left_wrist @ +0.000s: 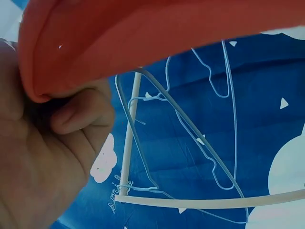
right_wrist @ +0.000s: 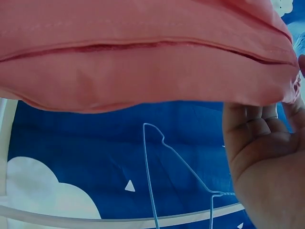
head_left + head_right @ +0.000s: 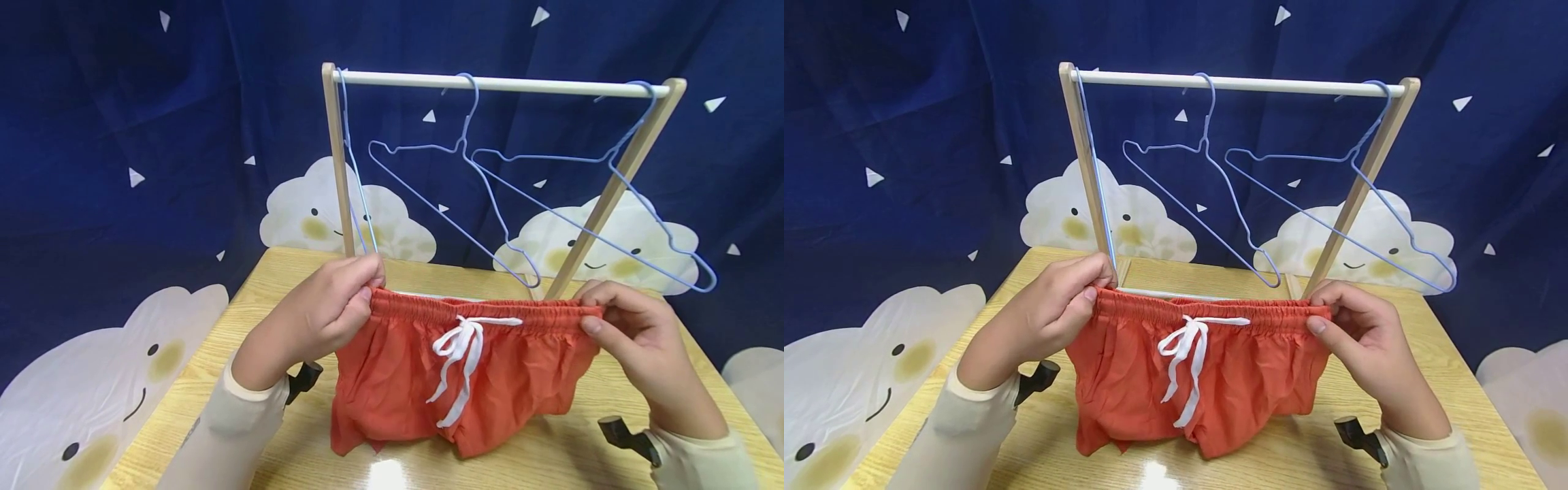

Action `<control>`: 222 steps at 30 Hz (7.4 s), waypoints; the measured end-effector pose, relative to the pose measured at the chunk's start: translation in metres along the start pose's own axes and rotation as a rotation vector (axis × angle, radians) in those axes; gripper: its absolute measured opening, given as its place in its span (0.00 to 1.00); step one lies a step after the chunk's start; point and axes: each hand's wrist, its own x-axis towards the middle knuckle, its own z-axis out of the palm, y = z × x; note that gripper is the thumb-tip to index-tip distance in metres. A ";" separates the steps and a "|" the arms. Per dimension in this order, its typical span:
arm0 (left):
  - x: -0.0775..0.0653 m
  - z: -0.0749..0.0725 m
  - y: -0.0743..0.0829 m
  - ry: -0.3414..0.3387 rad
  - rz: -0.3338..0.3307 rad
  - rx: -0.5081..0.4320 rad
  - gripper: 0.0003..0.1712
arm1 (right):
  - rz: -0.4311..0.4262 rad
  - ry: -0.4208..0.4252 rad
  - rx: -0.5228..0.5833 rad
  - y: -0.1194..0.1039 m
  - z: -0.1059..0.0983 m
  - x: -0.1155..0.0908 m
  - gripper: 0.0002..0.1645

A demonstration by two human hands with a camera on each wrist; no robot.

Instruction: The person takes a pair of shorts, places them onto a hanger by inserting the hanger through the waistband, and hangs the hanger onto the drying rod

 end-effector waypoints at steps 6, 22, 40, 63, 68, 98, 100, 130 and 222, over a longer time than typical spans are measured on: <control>0.001 -0.001 -0.003 0.030 0.079 -0.041 0.12 | 0.020 0.008 -0.002 0.002 0.001 0.000 0.14; 0.002 -0.005 -0.001 0.007 0.099 -0.085 0.17 | 0.172 -0.153 -0.279 0.008 -0.006 -0.001 0.18; 0.001 0.001 0.002 0.116 -0.004 -0.129 0.23 | 0.238 -0.250 -0.490 0.002 0.002 0.004 0.24; 0.003 0.011 0.006 -0.041 0.012 -0.161 0.14 | 0.425 -0.735 -0.544 0.014 0.009 -0.004 0.09; 0.003 0.012 0.006 -0.064 0.030 -0.168 0.13 | 0.546 -0.832 -0.510 0.018 0.008 -0.007 0.10; 0.002 0.018 0.005 -0.156 -0.017 -0.102 0.14 | 0.470 0.254 -0.166 0.030 0.034 0.057 0.17; 0.002 0.018 0.004 -0.158 -0.017 -0.101 0.13 | 0.534 0.219 -0.102 0.038 0.033 0.060 0.19; 0.003 0.020 0.004 -0.186 -0.019 -0.075 0.12 | 0.610 0.138 -0.033 0.068 0.059 0.064 0.36; 0.000 0.006 0.003 -0.050 -0.070 -0.054 0.10 | 0.697 -0.407 0.056 0.097 -0.092 -0.027 0.35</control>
